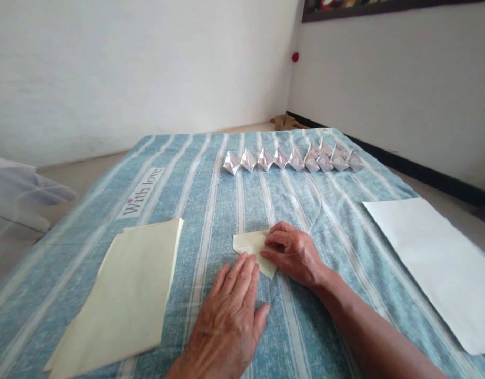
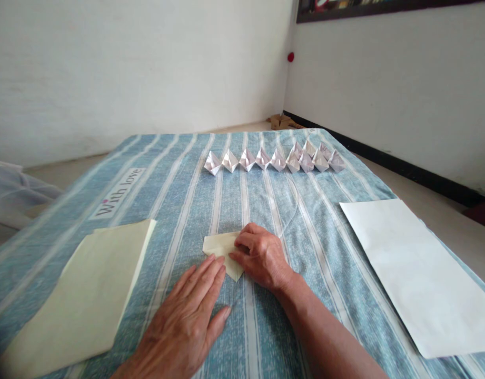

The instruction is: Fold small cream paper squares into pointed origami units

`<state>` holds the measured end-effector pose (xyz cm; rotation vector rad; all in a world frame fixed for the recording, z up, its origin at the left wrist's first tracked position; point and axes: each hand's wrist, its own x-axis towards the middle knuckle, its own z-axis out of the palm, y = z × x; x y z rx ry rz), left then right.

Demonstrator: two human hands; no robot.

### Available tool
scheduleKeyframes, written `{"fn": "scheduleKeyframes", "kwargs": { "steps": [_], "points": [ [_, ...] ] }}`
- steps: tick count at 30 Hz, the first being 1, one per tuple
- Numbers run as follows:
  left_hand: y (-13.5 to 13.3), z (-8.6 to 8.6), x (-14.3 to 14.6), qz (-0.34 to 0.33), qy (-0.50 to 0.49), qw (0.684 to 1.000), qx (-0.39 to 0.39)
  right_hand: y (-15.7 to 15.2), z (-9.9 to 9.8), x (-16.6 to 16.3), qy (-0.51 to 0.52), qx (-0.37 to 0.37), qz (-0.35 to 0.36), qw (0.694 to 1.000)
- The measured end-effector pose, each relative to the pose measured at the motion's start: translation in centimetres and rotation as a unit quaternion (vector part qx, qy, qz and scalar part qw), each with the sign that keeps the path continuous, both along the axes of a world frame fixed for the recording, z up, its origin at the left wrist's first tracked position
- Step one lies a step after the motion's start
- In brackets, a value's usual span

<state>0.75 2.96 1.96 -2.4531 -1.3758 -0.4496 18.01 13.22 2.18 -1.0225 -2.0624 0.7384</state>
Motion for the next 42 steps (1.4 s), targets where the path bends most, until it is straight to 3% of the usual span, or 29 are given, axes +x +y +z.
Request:
{"fn": "scheduleKeyframes", "kwargs": {
  "steps": [11,16,24,27,33,42],
  "points": [
    [0.3,1.3,-0.4,0.015,0.021,0.999,-0.032,0.0,-0.1,-0.1,-0.005,0.000,0.000,1.000],
    [0.4,1.2,-0.8,0.059,0.017,0.997,-0.038,-0.1,0.2,-0.1,-0.002,-0.002,-0.004,1.000],
    [0.4,0.9,-1.1,0.070,0.020,0.997,-0.026,0.0,-0.1,-0.1,-0.001,0.001,-0.006,1.000],
    [0.4,0.8,-0.9,0.054,0.011,0.998,-0.008,0.0,-0.2,-0.1,0.002,0.000,-0.004,1.000],
    [0.7,0.6,-0.6,-0.039,0.009,0.999,-0.010,0.0,-0.1,-0.1,0.002,0.005,-0.003,1.000],
    [0.7,0.2,-0.7,-0.025,-0.023,0.998,-0.053,0.2,-0.4,-0.2,-0.003,0.019,-0.013,1.000]
  ]
}}
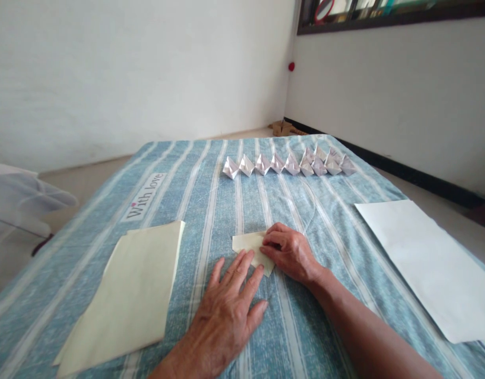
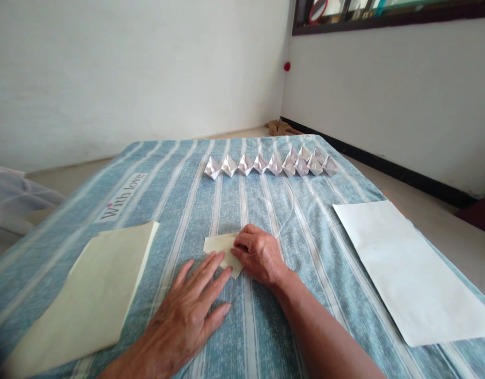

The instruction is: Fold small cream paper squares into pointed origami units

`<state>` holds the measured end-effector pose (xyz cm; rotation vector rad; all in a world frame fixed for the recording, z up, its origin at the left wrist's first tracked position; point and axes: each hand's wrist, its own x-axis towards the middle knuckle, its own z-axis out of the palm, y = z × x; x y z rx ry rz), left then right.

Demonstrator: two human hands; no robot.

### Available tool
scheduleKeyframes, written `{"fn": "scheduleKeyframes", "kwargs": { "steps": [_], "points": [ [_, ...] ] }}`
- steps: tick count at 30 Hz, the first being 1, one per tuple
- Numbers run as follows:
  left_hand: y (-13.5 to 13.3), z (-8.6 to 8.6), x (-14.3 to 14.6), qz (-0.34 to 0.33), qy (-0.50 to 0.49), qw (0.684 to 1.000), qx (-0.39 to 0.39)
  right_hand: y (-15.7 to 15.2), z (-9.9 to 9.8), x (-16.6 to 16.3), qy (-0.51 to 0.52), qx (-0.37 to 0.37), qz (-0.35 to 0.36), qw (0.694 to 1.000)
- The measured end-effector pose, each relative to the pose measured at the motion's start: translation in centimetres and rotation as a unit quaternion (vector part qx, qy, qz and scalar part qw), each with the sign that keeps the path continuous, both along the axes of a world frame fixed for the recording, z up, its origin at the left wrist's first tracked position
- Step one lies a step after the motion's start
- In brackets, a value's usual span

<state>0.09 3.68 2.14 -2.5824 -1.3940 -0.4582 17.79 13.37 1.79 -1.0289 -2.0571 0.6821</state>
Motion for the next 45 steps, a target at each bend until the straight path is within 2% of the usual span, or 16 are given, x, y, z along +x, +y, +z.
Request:
{"fn": "scheduleKeyframes", "kwargs": {
  "steps": [7,9,11,14,25,30,39,45],
  "points": [
    [-0.1,0.1,0.0,0.004,-0.029,0.999,-0.046,-0.2,-0.4,-0.1,-0.024,0.043,-0.036,0.998],
    [0.0,0.3,0.0,0.005,-0.022,0.998,-0.053,-0.2,-0.6,0.0,-0.057,0.069,-0.102,0.991],
    [0.0,0.5,0.0,0.006,-0.012,0.998,-0.058,-0.1,-0.7,0.1,-0.123,0.071,-0.194,0.971],
    [0.0,0.6,0.1,0.007,-0.008,0.998,-0.062,0.0,-0.7,0.2,-0.148,0.068,-0.225,0.961],
    [-0.5,0.7,-0.1,0.032,-0.057,0.995,-0.076,0.1,0.5,-0.4,-0.223,0.034,-0.195,0.955],
    [-0.4,0.6,-0.1,0.038,-0.075,0.996,-0.038,-0.1,1.8,0.3,-0.247,-0.004,-0.192,0.950],
    [0.2,-0.1,-0.4,0.053,-0.115,0.992,-0.007,-4.3,3.0,1.0,-0.264,-0.052,-0.238,0.933],
    [0.7,-0.8,-0.5,0.059,-0.135,0.989,0.003,-6.8,3.3,1.1,-0.223,-0.095,-0.245,0.939]
  ]
}}
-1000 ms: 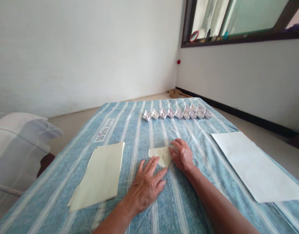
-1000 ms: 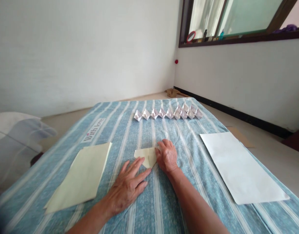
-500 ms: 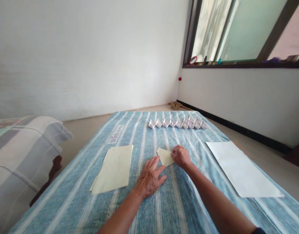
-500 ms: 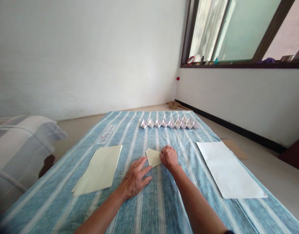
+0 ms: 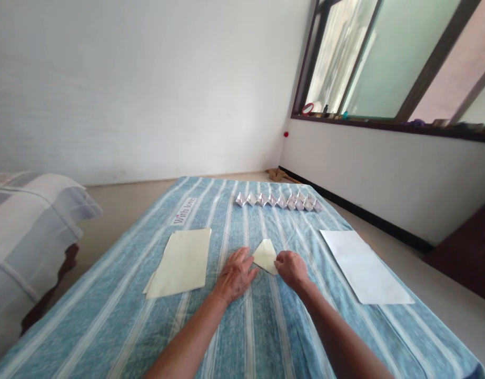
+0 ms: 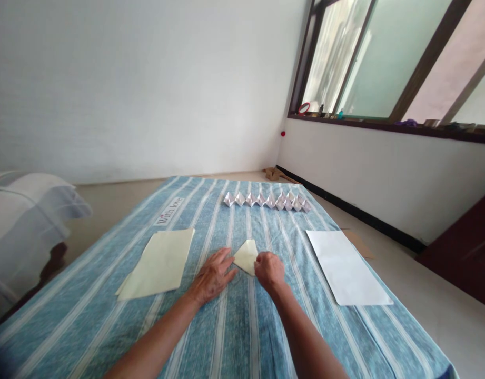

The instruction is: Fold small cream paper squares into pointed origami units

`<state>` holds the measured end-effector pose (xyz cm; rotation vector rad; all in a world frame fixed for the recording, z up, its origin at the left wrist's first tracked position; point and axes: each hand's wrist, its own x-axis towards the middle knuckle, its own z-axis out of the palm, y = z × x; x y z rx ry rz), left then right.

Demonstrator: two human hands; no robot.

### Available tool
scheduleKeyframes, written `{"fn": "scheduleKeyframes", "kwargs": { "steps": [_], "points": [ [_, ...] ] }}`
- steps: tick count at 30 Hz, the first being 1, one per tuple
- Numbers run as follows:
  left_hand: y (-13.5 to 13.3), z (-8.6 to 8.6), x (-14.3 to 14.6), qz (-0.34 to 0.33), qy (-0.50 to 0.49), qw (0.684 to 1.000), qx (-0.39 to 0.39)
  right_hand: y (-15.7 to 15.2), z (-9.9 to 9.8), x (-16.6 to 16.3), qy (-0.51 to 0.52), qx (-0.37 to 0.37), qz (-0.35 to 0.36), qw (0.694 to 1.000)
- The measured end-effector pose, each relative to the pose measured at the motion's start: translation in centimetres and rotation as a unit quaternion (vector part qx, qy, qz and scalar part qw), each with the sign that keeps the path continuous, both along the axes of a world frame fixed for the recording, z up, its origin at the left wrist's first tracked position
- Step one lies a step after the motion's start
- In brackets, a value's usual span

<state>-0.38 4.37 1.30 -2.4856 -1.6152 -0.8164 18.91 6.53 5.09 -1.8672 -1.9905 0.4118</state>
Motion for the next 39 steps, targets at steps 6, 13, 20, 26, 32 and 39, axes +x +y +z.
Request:
{"fn": "scheduleKeyframes", "kwargs": {
  "steps": [6,13,20,26,32,39],
  "points": [
    [0.4,-0.5,-0.1,0.002,-0.014,1.000,0.011,-2.0,-0.2,-1.0,0.087,-0.021,0.031,0.995],
    [0.3,0.0,-0.3,0.001,-0.025,0.999,0.024,-4.5,-0.9,-1.1,0.131,-0.014,0.083,0.988],
    [-0.3,0.5,-0.1,-0.006,-0.012,0.999,0.035,-2.1,-1.2,1.0,0.053,0.069,0.052,0.995],
    [-1.0,1.0,0.0,-0.011,0.007,1.000,0.023,0.0,-2.0,0.3,-0.003,0.069,0.086,0.994],
    [-1.2,1.3,0.0,-0.037,0.012,0.999,0.001,0.1,-1.5,-0.2,-0.037,0.063,0.128,0.989],
    [-1.2,1.2,-0.3,-0.073,0.010,0.997,-0.015,-2.5,-1.2,-0.1,-0.063,0.056,0.111,0.990]
  ]
}}
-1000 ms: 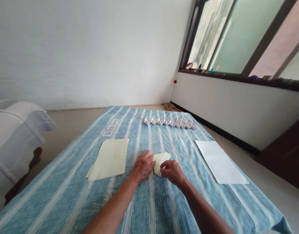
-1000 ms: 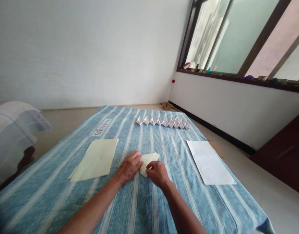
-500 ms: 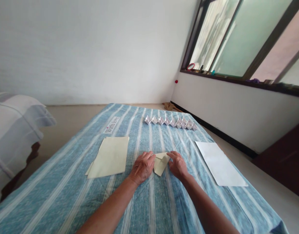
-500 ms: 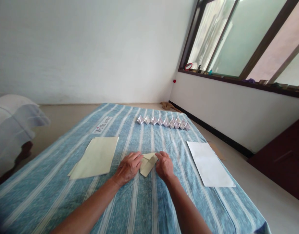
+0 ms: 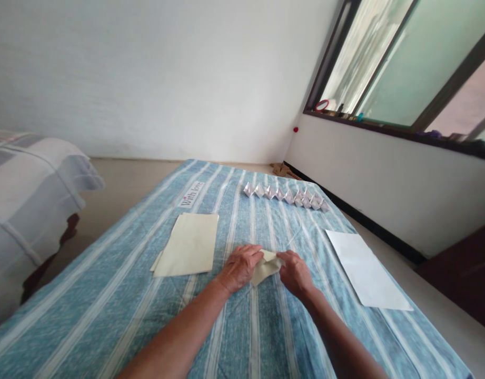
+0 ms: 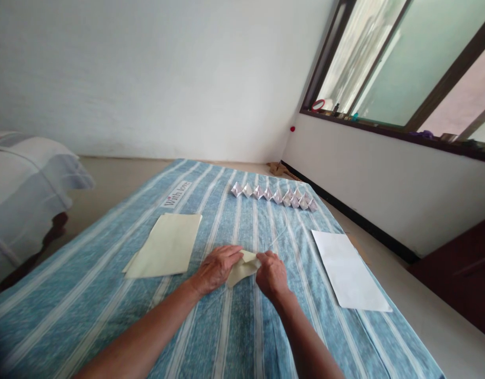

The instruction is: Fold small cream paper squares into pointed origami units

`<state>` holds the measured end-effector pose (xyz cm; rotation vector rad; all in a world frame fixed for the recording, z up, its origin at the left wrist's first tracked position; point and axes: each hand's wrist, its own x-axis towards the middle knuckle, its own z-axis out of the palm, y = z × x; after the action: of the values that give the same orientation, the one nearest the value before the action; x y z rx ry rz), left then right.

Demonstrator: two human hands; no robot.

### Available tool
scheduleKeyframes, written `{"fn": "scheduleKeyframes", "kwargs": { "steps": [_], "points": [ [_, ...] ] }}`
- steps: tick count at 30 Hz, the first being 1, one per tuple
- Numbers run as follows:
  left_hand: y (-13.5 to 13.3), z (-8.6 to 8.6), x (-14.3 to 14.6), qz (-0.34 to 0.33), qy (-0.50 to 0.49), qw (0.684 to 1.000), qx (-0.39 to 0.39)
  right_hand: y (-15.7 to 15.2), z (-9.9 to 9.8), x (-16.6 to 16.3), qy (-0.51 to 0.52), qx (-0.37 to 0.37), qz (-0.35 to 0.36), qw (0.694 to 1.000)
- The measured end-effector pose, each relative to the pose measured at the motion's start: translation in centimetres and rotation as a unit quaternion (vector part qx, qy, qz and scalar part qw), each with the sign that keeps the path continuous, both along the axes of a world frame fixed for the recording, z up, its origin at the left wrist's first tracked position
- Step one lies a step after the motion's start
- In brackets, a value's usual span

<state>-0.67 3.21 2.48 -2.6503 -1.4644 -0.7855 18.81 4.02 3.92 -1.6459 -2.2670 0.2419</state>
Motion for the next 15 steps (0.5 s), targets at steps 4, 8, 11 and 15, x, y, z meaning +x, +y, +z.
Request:
{"fn": "scheduleKeyframes", "kwargs": {
  "steps": [4,8,11,15],
  "points": [
    [0.1,-0.1,-0.3,-0.023,0.000,1.000,-0.006,-1.9,0.1,0.3,-0.007,-0.008,0.000,1.000],
    [0.3,-0.4,-0.5,-0.036,-0.003,0.999,-0.006,-2.7,0.1,0.8,-0.001,-0.013,0.015,1.000],
    [0.5,-0.7,-0.4,-0.045,-0.004,0.999,-0.002,-2.5,-0.1,1.3,0.020,-0.001,0.043,0.999],
    [0.9,-1.0,-0.3,-0.049,-0.005,0.999,0.009,-1.8,-0.7,2.1,0.053,0.021,0.072,0.996]
  ]
}}
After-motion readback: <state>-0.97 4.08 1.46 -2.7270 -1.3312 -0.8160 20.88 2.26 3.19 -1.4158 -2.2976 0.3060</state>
